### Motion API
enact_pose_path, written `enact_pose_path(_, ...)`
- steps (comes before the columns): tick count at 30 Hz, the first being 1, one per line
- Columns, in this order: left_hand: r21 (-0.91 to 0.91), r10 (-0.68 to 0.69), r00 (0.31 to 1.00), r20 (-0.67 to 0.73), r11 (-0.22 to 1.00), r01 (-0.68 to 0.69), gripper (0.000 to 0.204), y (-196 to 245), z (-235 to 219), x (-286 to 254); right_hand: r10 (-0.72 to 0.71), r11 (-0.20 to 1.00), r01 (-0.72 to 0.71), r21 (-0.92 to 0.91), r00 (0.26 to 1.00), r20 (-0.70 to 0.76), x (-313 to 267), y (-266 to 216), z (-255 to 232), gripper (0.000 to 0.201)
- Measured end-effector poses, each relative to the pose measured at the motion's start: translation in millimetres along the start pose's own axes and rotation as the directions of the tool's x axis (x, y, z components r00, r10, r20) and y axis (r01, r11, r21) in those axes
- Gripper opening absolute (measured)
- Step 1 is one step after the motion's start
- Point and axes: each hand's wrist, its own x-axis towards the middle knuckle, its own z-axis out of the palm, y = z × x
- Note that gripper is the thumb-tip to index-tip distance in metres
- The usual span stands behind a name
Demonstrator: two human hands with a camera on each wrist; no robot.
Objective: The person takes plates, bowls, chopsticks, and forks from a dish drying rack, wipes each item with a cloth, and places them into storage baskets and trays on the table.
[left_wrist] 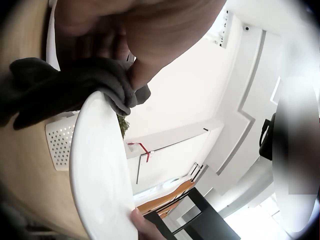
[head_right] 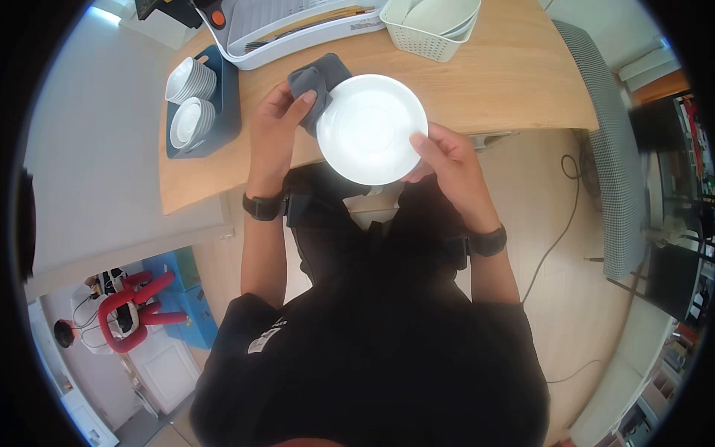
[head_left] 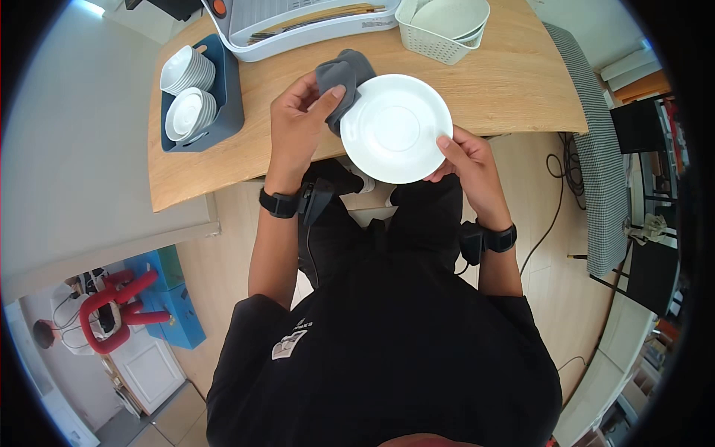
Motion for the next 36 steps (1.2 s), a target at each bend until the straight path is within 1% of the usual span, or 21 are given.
enact_pose_path(1,-0.006,-0.004,1.000,-0.002,1.000,0.004,0.030,-4,-1,-1,-0.016,0.997,0.015,-0.070,1.000,-0.021,0,-1,-2,0.030)
enact_pose_path(3,-0.345,-0.179,0.978,0.103,0.916,0.204,0.031,-15,-1,-3,-0.060,0.984,0.053,-0.170,0.998,-0.036,5,-3,-9,0.028)
enact_pose_path(6,-0.473,-0.215,0.956,0.200,0.833,0.286,0.030,-20,-1,-10,-0.178,0.931,0.139,-0.339,0.980,-0.088,8,-10,-10,0.025)
enact_pose_path(7,-0.484,-0.210,0.957,0.201,0.828,0.283,0.030,-21,-1,-12,-0.254,0.894,0.187,-0.408,0.960,-0.118,10,-14,-8,0.022)
enact_pose_path(10,-0.540,-0.216,0.944,0.250,0.778,0.321,0.028,-23,-2,-18,-0.253,0.870,0.198,-0.451,0.965,-0.064,10,-23,-2,0.022)
enact_pose_path(11,-0.508,-0.210,0.924,0.320,0.785,0.354,0.028,-23,1,-19,-0.254,0.865,0.203,-0.460,0.966,-0.050,12,-22,2,0.022)
enact_pose_path(12,-0.473,-0.205,0.900,0.386,0.793,0.383,0.028,-23,5,-22,-0.307,0.841,0.273,-0.467,0.952,0.002,14,-17,5,0.020)
enact_pose_path(13,-0.486,-0.195,0.909,0.369,0.793,0.368,0.028,-23,11,-24,-0.359,0.814,0.343,-0.470,0.932,0.058,15,-16,11,0.018)
enact_pose_path(15,-0.462,-0.181,0.883,0.434,0.796,0.390,0.028,-21,24,-28,-0.394,0.779,0.391,-0.490,0.913,0.103,10,-30,24,0.014)
enact_pose_path(17,-0.410,-0.232,0.873,0.428,0.811,0.417,0.026,-21,26,-32,-0.475,0.557,0.463,-0.690,0.859,0.193,6,-43,32,0.011)
enact_pose_path(19,-0.423,-0.257,0.848,0.464,0.776,0.468,0.026,-24,25,-36,-0.512,0.553,0.497,-0.669,0.836,0.197,9,-39,33,0.010)
enact_pose_path(20,-0.429,-0.292,0.819,0.493,0.738,0.521,0.026,-25,26,-38,-0.506,0.633,0.457,-0.625,0.855,0.113,13,-34,28,0.010)
enact_pose_path(22,-0.463,-0.295,0.818,0.493,0.708,0.534,0.026,-29,27,-43,-0.482,0.758,0.398,-0.517,0.876,-0.031,21,-18,15,0.013)
enact_pose_path(23,-0.495,-0.281,0.826,0.489,0.690,0.528,0.027,-36,31,-45,-0.482,0.751,0.409,-0.518,0.876,-0.006,25,-15,11,0.013)
enact_pose_path(26,-0.558,-0.253,0.857,0.449,0.670,0.490,0.029,-63,32,-46,-0.478,0.803,0.365,-0.471,0.867,-0.142,29,-10,6,0.016)
enact_pose_path(27,-0.564,-0.245,0.864,0.441,0.673,0.479,0.029,-59,28,-44,-0.483,0.798,0.374,-0.473,0.866,-0.129,31,-11,7,0.016)
enact_pose_path(29,-0.591,-0.310,0.859,0.408,0.627,0.507,0.029,-50,18,-46,-0.401,0.864,0.266,-0.428,0.877,-0.265,31,-10,7,0.019)
enact_pose_path(31,-0.608,-0.296,0.865,0.405,0.620,0.497,0.027,-46,8,-46,-0.364,0.876,0.232,-0.423,0.893,-0.264,32,-7,1,0.022)
enact_pose_path(33,-0.658,-0.319,0.891,0.323,0.601,0.454,0.026,-43,2,-45,-0.326,0.887,0.197,-0.418,0.908,-0.263,34,-2,-9,0.026)
enact_pose_path(35,-0.685,-0.319,0.903,0.288,0.590,0.427,0.026,-46,-7,-39,-0.174,0.948,0.098,-0.301,0.956,-0.235,35,2,-18,0.033)
enact_pose_path(36,-0.687,-0.291,0.924,0.248,0.619,0.380,0.026,-47,-14,-36,-0.174,0.948,0.098,-0.304,0.957,-0.231,36,1,-15,0.033)
